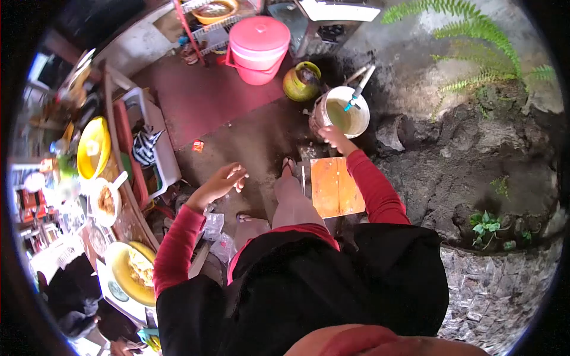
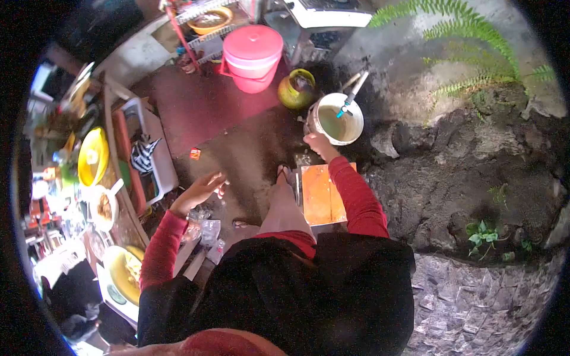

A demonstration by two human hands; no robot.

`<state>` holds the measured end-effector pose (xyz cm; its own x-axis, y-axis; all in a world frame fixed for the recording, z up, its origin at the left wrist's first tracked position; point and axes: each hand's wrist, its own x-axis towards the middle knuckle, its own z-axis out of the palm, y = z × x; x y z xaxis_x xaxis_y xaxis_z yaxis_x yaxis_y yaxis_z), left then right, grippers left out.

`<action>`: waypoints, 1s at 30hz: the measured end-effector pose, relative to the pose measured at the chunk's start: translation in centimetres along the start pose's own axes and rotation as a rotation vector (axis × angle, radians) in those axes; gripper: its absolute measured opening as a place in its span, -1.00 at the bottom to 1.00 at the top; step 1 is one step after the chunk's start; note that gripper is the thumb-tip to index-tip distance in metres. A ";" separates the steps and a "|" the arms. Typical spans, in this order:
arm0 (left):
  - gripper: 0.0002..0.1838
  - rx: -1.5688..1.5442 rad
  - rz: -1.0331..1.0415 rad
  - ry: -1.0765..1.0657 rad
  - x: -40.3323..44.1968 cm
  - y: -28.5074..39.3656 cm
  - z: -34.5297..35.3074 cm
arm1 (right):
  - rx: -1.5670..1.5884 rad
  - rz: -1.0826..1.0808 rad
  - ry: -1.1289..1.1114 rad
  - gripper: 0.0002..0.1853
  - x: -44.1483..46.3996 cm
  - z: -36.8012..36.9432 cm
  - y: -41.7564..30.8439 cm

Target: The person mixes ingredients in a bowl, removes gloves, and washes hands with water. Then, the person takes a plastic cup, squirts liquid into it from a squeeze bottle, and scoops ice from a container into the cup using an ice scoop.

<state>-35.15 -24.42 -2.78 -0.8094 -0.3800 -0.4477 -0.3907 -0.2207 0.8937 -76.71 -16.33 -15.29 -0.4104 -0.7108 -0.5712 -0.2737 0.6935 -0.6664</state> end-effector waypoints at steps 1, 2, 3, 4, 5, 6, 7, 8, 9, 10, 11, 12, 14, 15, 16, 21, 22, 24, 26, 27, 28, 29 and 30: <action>-0.61 0.011 0.000 -0.040 3.2 0.0 -0.1 | -0.058 -0.047 0.084 -0.57 2.1 -2.0 1.7; -0.61 0.009 -0.018 -0.051 6.7 0.0 -0.2 | -0.121 -0.104 0.167 -0.57 4.9 -3.9 3.2; -0.61 0.036 -0.020 -0.080 10.1 -0.1 0.0 | -0.110 -0.081 0.159 -0.57 7.4 -5.3 5.1; -0.60 0.060 -0.017 -0.107 13.5 -0.3 0.3 | -0.205 0.009 0.301 -0.51 10.2 -6.8 7.0; -0.58 0.081 -0.062 -0.125 17.2 -0.7 0.6 | -0.309 0.093 0.443 -0.43 12.3 -8.2 7.8; -0.58 0.069 -0.074 -0.126 20.8 -1.2 1.2 | -0.315 0.101 0.429 -0.43 14.2 -9.1 8.9; -0.56 0.088 -0.061 -0.140 24.6 -1.7 1.9 | -0.385 0.109 0.529 -0.42 15.1 -9.9 8.8; -0.54 0.108 -0.049 -0.150 28.0 -1.4 2.6 | -0.455 0.111 0.626 -0.40 17.3 -10.4 9.7; -0.52 0.249 -0.046 -0.142 31.3 -1.3 3.2 | -0.450 0.114 0.587 -0.26 19.4 -10.9 10.7; -0.50 0.391 -0.046 -0.138 34.4 -0.6 4.2 | -0.464 0.062 0.603 -0.24 21.4 -11.1 12.1; -0.50 0.314 -0.059 -0.156 37.7 -0.9 5.2 | -0.504 0.034 0.636 -0.24 23.1 -11.0 13.4; -0.49 0.237 -0.073 -0.167 40.9 -1.6 6.3 | -0.543 0.000 0.666 -0.24 24.7 -10.6 14.7; -0.49 0.014 -0.064 -0.166 46.5 -3.3 8.7 | -0.837 -0.112 0.832 -0.30 27.4 -10.4 17.7; -0.47 -0.068 -0.126 -0.177 48.5 -2.7 9.7 | -0.797 0.090 0.671 -0.35 27.6 -11.1 16.1; -0.45 -0.206 -0.046 -0.207 52.7 -8.6 11.4 | -0.761 0.280 0.486 -0.38 27.3 -11.7 14.1; -0.43 -0.372 -0.124 -0.102 59.4 -10.4 15.6 | -0.721 0.188 0.449 -0.32 27.3 -12.0 15.0; -0.44 -0.374 -0.159 -0.083 61.7 -12.9 16.7 | -0.628 0.135 0.489 -0.26 27.1 -11.9 15.2; -0.48 -0.584 -0.169 0.034 63.9 -14.9 18.7 | -0.647 0.202 0.525 -0.24 27.1 -11.4 15.1; -0.75 -0.281 0.157 0.290 67.7 -19.4 22.5 | -0.635 0.159 0.576 -0.24 26.6 -11.3 14.7; -0.76 -0.384 -0.113 0.265 68.0 -17.8 22.6 | -0.574 0.162 0.552 -0.25 26.8 -11.5 15.7; -0.72 -0.395 -0.152 0.182 68.3 -18.1 22.8 | -0.514 0.163 0.532 -0.27 27.2 -11.7 16.7; -0.70 -0.288 0.067 0.150 68.9 -19.3 22.9 | -0.067 0.059 0.591 -0.28 27.3 -11.7 17.6; -0.68 -0.182 0.288 0.116 69.7 -20.4 23.5 | 0.234 -0.028 0.656 -0.29 29.0 -12.3 23.0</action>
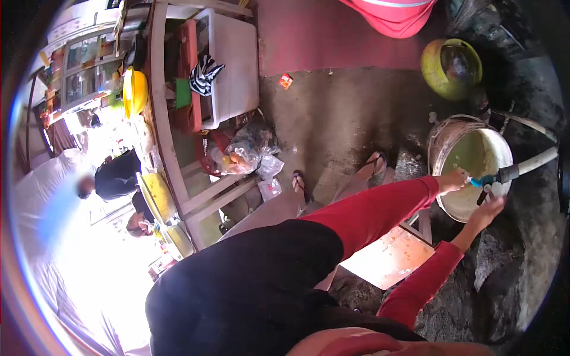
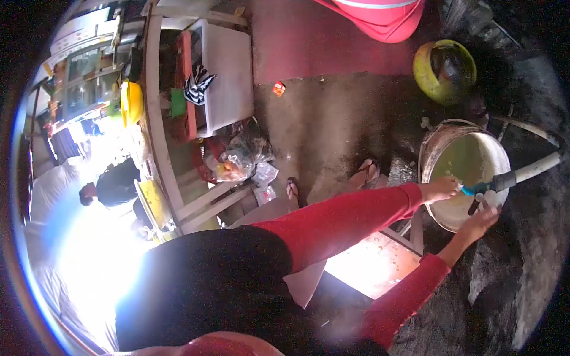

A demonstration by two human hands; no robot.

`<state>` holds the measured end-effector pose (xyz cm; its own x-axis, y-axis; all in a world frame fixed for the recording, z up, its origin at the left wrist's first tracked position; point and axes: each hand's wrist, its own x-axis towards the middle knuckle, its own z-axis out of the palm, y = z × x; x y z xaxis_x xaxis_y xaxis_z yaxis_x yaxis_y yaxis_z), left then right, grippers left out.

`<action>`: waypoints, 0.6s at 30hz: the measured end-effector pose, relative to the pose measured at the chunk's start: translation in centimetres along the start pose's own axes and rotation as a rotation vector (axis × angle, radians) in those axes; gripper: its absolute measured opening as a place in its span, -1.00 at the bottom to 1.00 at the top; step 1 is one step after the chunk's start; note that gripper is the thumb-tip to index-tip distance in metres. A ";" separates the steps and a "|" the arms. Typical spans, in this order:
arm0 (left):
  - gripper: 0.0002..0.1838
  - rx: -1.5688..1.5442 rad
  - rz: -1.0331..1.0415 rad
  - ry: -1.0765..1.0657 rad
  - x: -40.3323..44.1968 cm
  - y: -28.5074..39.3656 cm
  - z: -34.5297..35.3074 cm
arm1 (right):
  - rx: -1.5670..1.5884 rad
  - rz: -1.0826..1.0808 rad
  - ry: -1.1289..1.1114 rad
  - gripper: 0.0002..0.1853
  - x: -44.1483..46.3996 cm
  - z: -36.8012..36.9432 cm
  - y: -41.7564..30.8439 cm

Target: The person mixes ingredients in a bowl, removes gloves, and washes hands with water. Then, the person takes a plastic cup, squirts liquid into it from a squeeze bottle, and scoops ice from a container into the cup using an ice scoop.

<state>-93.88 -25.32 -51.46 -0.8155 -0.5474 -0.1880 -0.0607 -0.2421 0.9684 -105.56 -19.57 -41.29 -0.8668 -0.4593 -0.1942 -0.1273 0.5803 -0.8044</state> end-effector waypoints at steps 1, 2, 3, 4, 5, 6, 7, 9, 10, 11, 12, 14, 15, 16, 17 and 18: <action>-0.68 -0.003 -0.013 0.008 0.2 -0.2 0.4 | 0.257 0.168 0.087 -0.39 -0.9 0.0 -0.5; -0.64 -0.434 -0.298 0.150 0.8 0.4 1.1 | 0.508 0.340 0.179 -0.49 -1.8 0.2 -0.9; -0.59 -0.869 -0.580 0.294 1.4 1.1 1.8 | 0.837 0.376 0.030 -0.52 -0.4 1.2 4.6; -0.59 -0.874 -0.594 0.301 1.5 2.1 1.8 | 1.182 0.473 -0.113 -0.54 1.1 2.1 10.4; -0.54 -0.911 -0.626 0.286 1.4 3.4 1.3 | 1.445 0.616 -0.245 -0.57 2.6 3.0 16.2; -0.48 -0.945 -0.654 0.273 1.2 3.6 0.6 | 1.416 0.645 -0.264 -0.57 2.7 4.4 16.9; -0.48 -0.734 -0.450 0.245 2.1 -1.2 1.4 | 1.299 0.610 -0.241 -0.58 2.2 5.7 16.3; -0.47 -0.759 -0.427 0.172 2.3 -2.3 0.5 | 1.039 0.521 -0.207 -0.59 1.7 7.3 15.5; -0.46 -0.780 -0.388 0.090 2.4 -2.4 0.4 | 0.906 0.467 -0.198 -0.59 1.9 7.8 15.0; -0.46 -0.793 -0.396 0.085 2.2 -1.2 0.7 | 0.757 0.403 -0.192 -0.59 2.1 8.2 14.6; -0.47 -0.921 -0.448 0.192 2.0 1.0 0.4 | 0.602 0.333 -0.192 -0.60 2.6 8.6 15.0; -0.48 -1.046 -0.504 0.297 1.9 2.9 0.0 | 0.294 0.175 -0.195 -0.60 3.1 9.4 14.2; -0.50 -1.088 -0.462 0.282 1.7 3.4 0.2 | 0.158 0.106 -0.196 -0.61 3.2 9.6 13.6; -0.52 -1.127 -0.417 0.268 1.8 3.4 0.5 | 0.039 0.046 -0.194 -0.61 3.7 9.9 13.5; -0.52 -1.132 -0.422 0.265 1.8 3.4 0.9 | -0.058 -0.003 -0.196 -0.61 4.4 10.1 13.4; -0.51 -1.065 -0.373 0.308 1.8 3.2 1.6 | -0.164 -0.044 -0.198 -0.62 5.0 10.2 13.7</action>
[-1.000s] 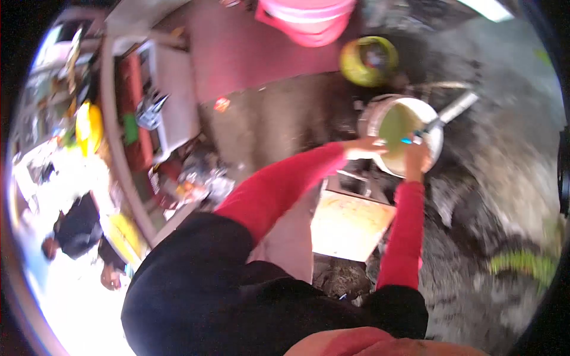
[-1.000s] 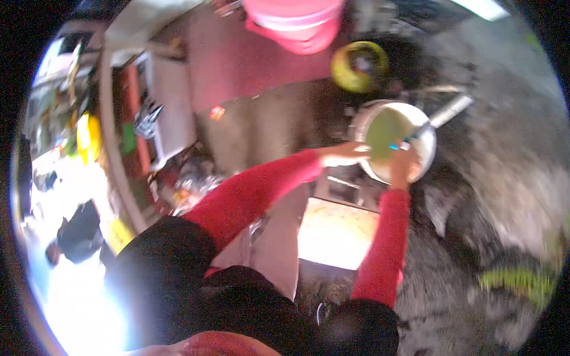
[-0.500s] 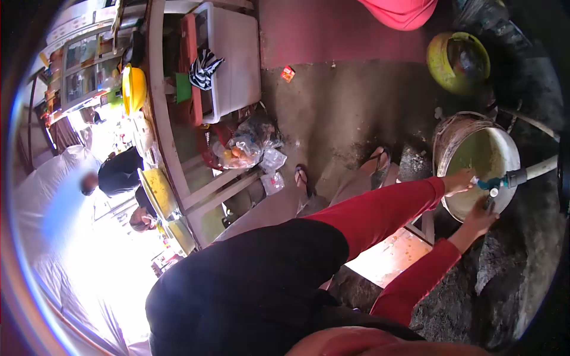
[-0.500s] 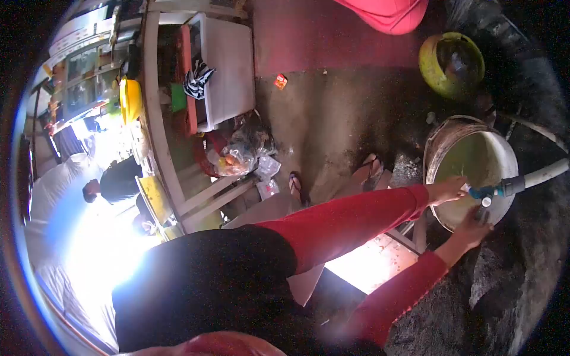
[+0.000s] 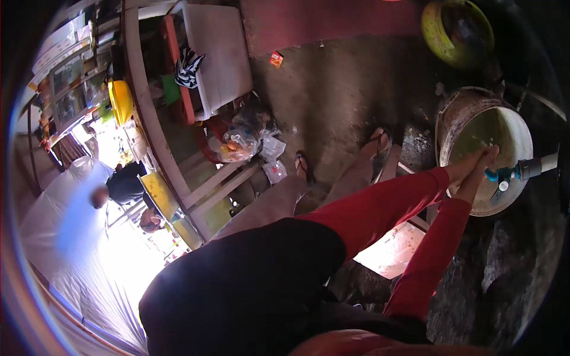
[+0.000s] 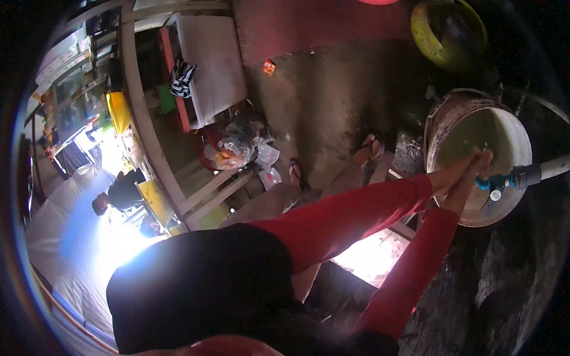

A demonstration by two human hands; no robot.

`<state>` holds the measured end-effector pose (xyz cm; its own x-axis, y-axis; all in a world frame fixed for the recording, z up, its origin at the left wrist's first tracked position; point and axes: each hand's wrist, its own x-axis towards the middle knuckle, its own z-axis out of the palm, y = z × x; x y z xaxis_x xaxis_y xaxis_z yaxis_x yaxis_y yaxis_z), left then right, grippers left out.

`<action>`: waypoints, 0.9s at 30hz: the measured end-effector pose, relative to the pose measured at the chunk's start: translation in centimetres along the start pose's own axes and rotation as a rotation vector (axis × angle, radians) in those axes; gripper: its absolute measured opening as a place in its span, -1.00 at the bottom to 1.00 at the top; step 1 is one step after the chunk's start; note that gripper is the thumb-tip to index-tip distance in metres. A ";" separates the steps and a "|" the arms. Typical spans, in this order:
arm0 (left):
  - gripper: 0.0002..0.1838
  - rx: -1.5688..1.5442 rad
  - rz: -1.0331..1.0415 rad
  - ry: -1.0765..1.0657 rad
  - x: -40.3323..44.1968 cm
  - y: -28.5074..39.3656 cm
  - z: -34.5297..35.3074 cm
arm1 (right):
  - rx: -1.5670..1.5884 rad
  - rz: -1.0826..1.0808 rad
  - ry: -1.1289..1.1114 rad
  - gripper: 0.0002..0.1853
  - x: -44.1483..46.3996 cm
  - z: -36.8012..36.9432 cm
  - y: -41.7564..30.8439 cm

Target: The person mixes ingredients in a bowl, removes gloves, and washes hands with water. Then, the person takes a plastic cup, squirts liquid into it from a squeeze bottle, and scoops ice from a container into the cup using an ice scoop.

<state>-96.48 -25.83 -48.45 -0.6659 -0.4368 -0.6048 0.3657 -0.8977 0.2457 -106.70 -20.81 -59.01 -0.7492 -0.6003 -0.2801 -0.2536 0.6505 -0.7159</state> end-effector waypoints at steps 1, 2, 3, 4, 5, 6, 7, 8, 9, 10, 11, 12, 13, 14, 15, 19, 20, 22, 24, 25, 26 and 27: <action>-0.49 0.057 0.074 0.018 0.1 -0.4 -0.1 | -0.056 -0.010 0.001 -0.62 0.8 0.2 0.2; -0.49 0.062 0.074 0.018 -0.3 0.1 0.3 | -0.118 -0.026 -0.015 -0.62 1.4 0.2 0.5; -0.45 0.119 0.039 0.036 -0.8 0.6 0.9 | -0.115 -0.025 -0.014 -0.62 1.6 0.3 0.8; -0.39 0.176 0.006 0.053 -1.1 0.8 1.3 | -0.130 -0.102 -0.001 -0.63 1.6 0.3 0.4; -0.39 0.178 0.006 0.053 -1.0 -0.6 1.0 | -0.148 -0.177 0.011 -0.64 1.1 0.1 -1.4; -0.47 0.480 0.287 0.208 -1.2 -2.1 0.8 | -0.145 -0.176 0.013 -0.64 -0.1 -0.1 -3.2; -0.55 0.780 0.570 0.363 -1.2 -3.2 0.2 | -0.028 -0.196 0.012 -0.63 -2.3 -0.6 -7.3; -0.55 0.781 0.567 0.364 -1.2 -3.3 -0.3 | 0.085 -0.214 0.010 -0.62 -3.6 -0.9 -9.5; -0.57 0.811 0.500 0.342 -1.0 -3.0 -0.8 | 0.141 -0.199 0.016 -0.61 -4.3 -0.8 -10.4; -0.58 0.839 0.436 0.318 -0.5 -2.6 -1.2 | 0.185 -0.162 0.010 -0.61 -4.5 -0.7 -10.4; -0.58 0.866 0.371 0.294 0.0 -2.2 -1.5 | 0.236 -0.117 0.011 -0.61 -4.6 -0.5 -10.5; -0.56 0.894 0.305 0.271 0.3 -1.8 -1.7 | 0.286 -0.071 0.009 -0.60 -4.4 -0.3 -10.3; -0.53 0.923 0.242 0.248 0.5 -1.2 -1.7 | 0.348 -0.028 0.007 -0.60 -4.0 -0.2 -9.9; -0.53 0.924 0.243 0.247 0.4 -0.8 -1.7 | 0.422 0.019 0.008 -0.60 -3.8 -0.1 -9.5; -0.63 0.889 0.313 0.180 0.2 -0.5 -1.7 | 0.499 0.060 0.009 -0.59 -3.6 0.1 -9.1; -0.78 0.874 0.170 0.201 0.1 0.9 -1.2 | 0.852 0.203 0.010 -0.58 -3.4 0.6 -8.2; -0.78 0.878 0.177 0.194 0.5 0.8 -1.2 | 0.947 0.227 0.007 -0.58 -3.3 0.6 -8.0; -0.70 0.761 0.356 0.103 0.6 0.4 -1.0 | 1.102 0.261 -0.005 -0.57 -3.4 0.6 -7.9; -0.72 0.664 0.267 0.151 1.3 0.7 -0.1 | 1.251 0.286 -0.013 -0.56 -3.1 0.5 -7.8; -0.72 0.574 0.183 0.195 2.1 0.6 0.0 | 1.311 0.294 -0.026 -0.56 -2.9 0.5 -7.9; -0.72 0.576 0.184 0.183 2.6 0.3 0.1 | 1.354 0.295 -0.034 -0.55 -2.9 0.4 -7.9; -0.73 0.406 0.200 0.308 3.1 -0.1 0.2 | 1.393 0.300 -0.045 -0.55 -2.6 0.5 -7.9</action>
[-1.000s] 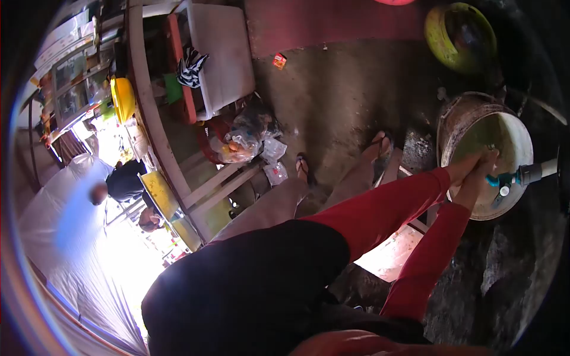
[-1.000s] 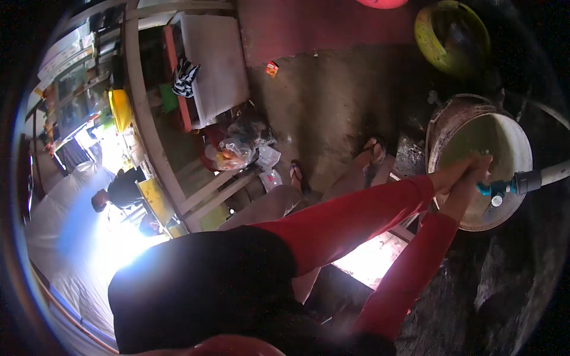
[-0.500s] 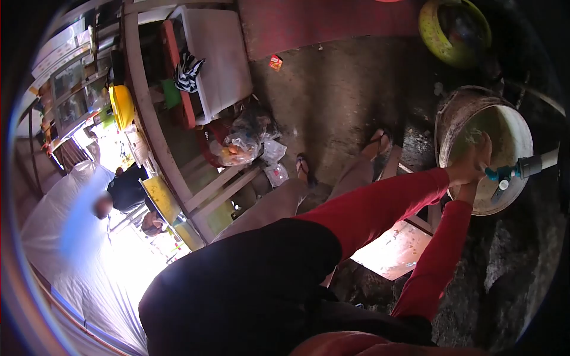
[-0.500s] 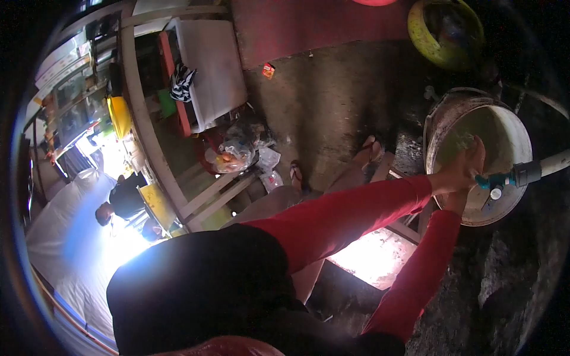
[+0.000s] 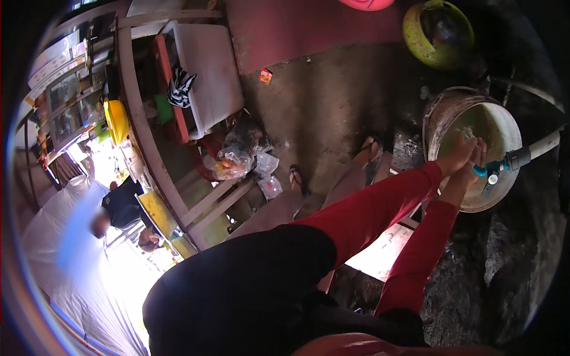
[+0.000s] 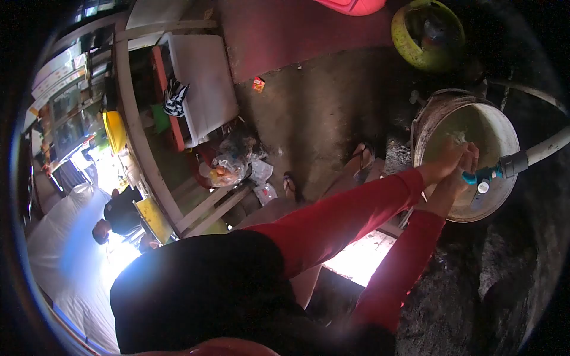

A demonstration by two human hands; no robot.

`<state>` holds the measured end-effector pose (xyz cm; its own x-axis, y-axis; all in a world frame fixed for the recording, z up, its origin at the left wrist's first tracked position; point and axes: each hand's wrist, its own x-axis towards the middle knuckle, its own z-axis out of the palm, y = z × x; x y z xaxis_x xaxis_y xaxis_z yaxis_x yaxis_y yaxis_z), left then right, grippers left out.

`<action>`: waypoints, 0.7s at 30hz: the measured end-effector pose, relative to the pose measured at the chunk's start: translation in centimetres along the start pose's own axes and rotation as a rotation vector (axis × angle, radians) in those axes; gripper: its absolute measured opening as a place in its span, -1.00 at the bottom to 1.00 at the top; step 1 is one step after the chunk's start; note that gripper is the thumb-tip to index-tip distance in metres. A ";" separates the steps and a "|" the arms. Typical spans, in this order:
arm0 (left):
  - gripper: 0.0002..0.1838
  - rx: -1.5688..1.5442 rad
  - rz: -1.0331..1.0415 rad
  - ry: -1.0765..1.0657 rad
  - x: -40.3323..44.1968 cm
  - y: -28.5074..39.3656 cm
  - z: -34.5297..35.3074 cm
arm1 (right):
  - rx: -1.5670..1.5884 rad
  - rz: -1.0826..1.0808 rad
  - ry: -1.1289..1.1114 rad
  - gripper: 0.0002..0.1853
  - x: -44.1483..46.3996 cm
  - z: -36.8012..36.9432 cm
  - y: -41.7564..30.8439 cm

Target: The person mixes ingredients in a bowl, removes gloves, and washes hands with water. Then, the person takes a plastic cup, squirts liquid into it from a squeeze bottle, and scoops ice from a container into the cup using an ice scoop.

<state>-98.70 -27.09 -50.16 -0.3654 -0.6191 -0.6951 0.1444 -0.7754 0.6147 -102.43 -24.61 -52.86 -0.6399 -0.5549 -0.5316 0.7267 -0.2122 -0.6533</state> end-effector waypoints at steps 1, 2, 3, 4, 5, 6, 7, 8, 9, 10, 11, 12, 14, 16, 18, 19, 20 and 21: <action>-0.72 -0.154 -0.034 0.141 0.4 -0.2 0.1 | 0.038 0.008 -0.006 -0.55 0.3 0.1 -0.1; -0.65 -0.027 0.139 -0.363 4.1 -6.3 -1.9 | 0.061 0.019 -0.018 -0.54 0.5 0.3 -0.2; -0.65 -0.026 0.142 -0.353 4.0 -6.2 -2.2 | 0.076 0.027 -0.031 -0.54 0.7 0.3 -0.2; -0.61 -0.109 0.087 -0.372 3.4 -5.0 -2.5 | 0.092 0.027 -0.040 -0.53 1.0 0.2 -0.3; -0.57 -0.193 0.030 -0.396 2.6 -3.7 -2.6 | 0.109 0.030 -0.055 -0.53 1.1 0.0 -0.3; -0.53 -0.284 -0.033 -0.416 1.2 -2.5 -2.6 | 0.102 0.033 -0.046 -0.53 1.2 -0.8 -0.2; -0.48 -0.380 -0.097 -0.433 -0.1 -1.9 -2.5 | 0.116 0.074 -0.025 -0.51 1.1 -1.3 -0.2; -0.44 -0.473 -0.154 -0.456 -1.0 -0.9 -2.3 | 0.134 0.109 -0.011 -0.50 1.5 -1.3 -0.3; -0.44 -0.476 -0.151 -0.460 -1.3 -1.0 -2.1 | 0.157 0.141 -0.002 -0.48 2.1 -0.8 -0.2; -0.43 -0.414 -0.128 -0.434 -1.8 -1.1 -2.0 | 0.183 0.175 0.007 -0.47 2.6 -0.3 0.0; -0.42 -0.352 -0.105 -0.406 -2.1 -1.2 -1.9 | 0.208 0.211 0.018 -0.45 3.3 -0.6 0.3; -0.42 -0.355 -0.107 -0.406 -2.3 -1.3 -2.0 | 0.205 0.211 0.019 -0.45 3.7 -1.2 0.4; -0.40 -0.457 -0.464 -0.428 -2.3 -2.5 -2.6 | 0.288 0.220 -0.634 -0.49 6.0 -5.1 0.8; -0.40 -0.310 -0.374 -0.242 -2.9 -3.3 -2.1 | -0.098 0.102 -0.184 -0.50 7.4 -5.1 0.3; -0.40 -0.165 -0.283 -0.056 -3.1 -3.7 -2.1 | -0.476 -0.017 0.276 -0.50 6.9 -3.2 -0.1; -0.44 0.001 -0.197 -0.100 -3.2 -3.7 -2.4 | -0.608 -0.096 0.277 -0.52 5.3 -1.1 -0.5; -0.48 0.170 -0.103 -0.145 -3.2 -3.4 -2.9 | -0.736 -0.179 0.272 -0.53 4.2 1.1 -0.9; -0.48 0.170 -0.100 -0.143 -2.9 -2.7 -3.6 | -0.734 -0.179 0.269 -0.53 4.0 1.7 -1.1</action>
<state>-94.69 -23.64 -51.12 -0.4987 -0.5068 -0.7031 -0.0520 -0.7923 0.6079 -105.37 -28.00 -53.39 -0.8376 -0.3296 -0.4357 0.3174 0.3557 -0.8791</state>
